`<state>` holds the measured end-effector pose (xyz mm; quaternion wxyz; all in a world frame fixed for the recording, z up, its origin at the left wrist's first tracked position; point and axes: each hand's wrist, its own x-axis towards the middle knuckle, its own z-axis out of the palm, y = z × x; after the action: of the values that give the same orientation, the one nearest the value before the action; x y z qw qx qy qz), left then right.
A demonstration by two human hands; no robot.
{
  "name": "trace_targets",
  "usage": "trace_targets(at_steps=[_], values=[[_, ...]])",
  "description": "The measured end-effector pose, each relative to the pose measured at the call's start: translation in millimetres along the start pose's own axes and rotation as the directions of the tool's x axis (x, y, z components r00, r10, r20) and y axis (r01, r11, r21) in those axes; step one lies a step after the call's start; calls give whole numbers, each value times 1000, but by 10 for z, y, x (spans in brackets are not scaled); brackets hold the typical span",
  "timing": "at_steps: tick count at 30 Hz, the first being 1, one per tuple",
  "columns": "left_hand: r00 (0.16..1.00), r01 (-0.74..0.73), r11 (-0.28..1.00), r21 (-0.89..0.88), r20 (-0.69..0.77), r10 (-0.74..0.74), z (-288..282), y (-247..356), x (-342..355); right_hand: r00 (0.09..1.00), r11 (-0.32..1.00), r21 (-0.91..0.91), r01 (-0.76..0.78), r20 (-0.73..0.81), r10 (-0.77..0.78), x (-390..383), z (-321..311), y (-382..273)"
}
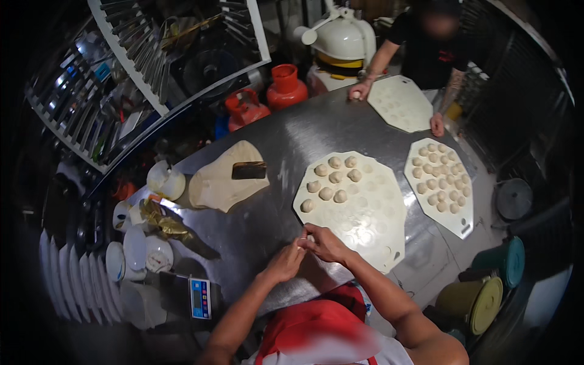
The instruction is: The person prepares small portions of dough by hand, rolling pieces into balls and placing them into the compartments of a specialized tray, while also using a scraper and a roller to shape larger sections of dough on a metal table.
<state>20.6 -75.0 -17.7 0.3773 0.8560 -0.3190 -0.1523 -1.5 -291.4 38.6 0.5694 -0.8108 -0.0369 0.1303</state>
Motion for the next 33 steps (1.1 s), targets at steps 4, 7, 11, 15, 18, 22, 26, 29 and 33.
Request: trace_targets(at_steps=[4, 7, 11, 15, 18, 22, 26, 29, 33], values=[[976, -189, 922, 338, 173, 136, -179, -8, -221, 969, 975, -43, 217, -115, -220, -177, 473, 62], [993, -62, 933, -354, 70, 93, 69, -997, -566, 908, 879, 230, 417, -66, -414, -216, 1103, -600], [889, -446, 866, 226, -5, 459, 127, -921, -614, 865, 825, 266, 499, -209, -456, -174, 934, -1458], [914, -400, 883, 248, 179, 364, -163, -744, -816, 911, 914, 268, 304, -362, -197, -135, 651, -1428], [978, 77, 953, -292, 210, -14, -453, -270, -869, 917, 977, 207, 55, -397, 32, -303, 663, -961], [952, 302, 800, -518, 199, -231, -362, 165, -587, 838, 947, 260, -189, -460, 294, -570, 487, 53], [938, 347, 722, -599, 212, -275, -138, 109, -291, 903, 975, 104, -198, -368, 222, -588, -96, 1357], [918, 383, 786, -485, 104, -384, -36, 82, -64, 819, 913, 336, -231, -439, 369, -288, -618, 1276], [873, 458, 743, -488, 90, -480, 88, 91, 310, 828, 957, 135, -257, -480, 290, 240, -1208, 1305]])
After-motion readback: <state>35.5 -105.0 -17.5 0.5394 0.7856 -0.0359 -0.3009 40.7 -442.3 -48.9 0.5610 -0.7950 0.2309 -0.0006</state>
